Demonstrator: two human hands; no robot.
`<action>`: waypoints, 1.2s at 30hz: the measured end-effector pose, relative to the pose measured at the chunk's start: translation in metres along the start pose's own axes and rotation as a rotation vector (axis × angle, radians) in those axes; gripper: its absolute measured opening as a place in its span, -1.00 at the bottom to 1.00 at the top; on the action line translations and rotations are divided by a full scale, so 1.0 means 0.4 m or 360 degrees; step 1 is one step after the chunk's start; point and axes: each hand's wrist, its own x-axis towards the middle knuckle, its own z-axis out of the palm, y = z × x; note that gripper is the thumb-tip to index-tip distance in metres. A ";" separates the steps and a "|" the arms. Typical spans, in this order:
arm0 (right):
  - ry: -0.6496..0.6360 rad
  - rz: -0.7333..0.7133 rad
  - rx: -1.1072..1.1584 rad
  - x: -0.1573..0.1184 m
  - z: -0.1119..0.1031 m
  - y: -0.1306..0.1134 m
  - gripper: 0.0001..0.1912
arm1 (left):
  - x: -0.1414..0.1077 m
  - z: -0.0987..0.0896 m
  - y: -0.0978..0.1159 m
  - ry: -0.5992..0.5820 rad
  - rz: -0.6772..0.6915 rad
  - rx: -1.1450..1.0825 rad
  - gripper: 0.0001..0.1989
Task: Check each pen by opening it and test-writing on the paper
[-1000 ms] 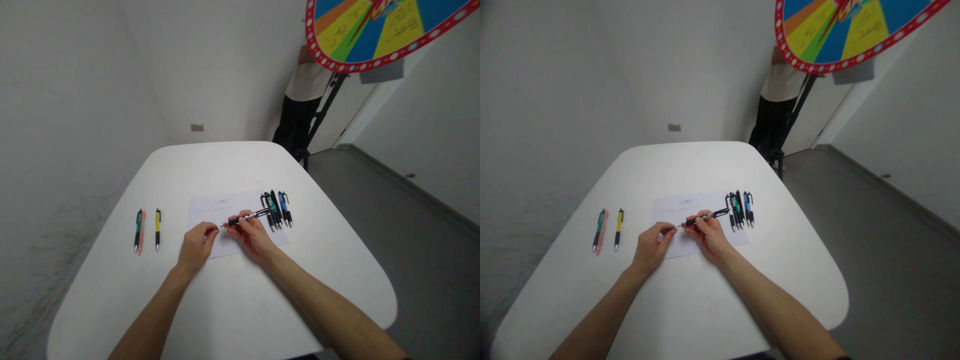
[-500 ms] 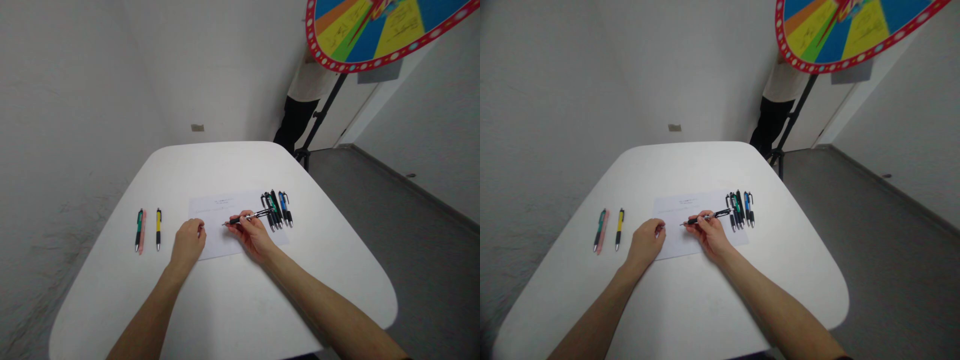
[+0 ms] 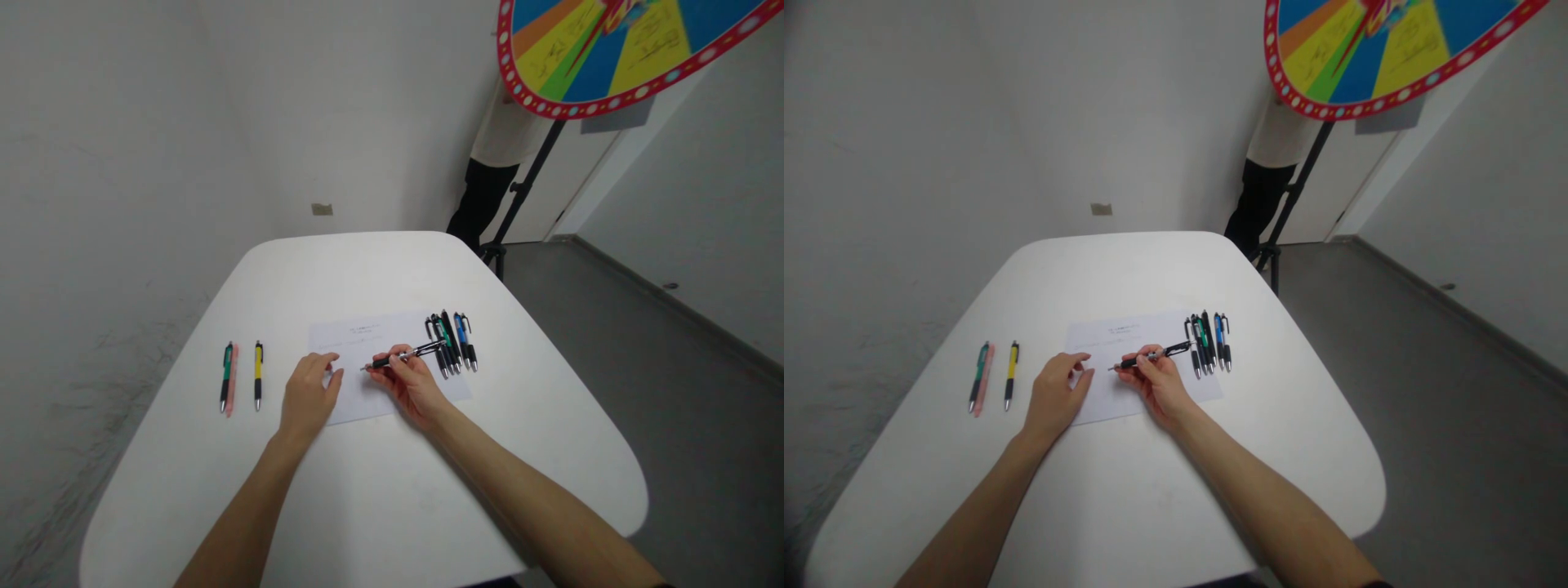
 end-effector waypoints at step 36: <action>0.0001 -0.0070 0.0041 0.013 -0.021 -0.008 -0.65 | -0.012 -0.021 0.031 -0.0341 -0.0074 0.0680 -0.84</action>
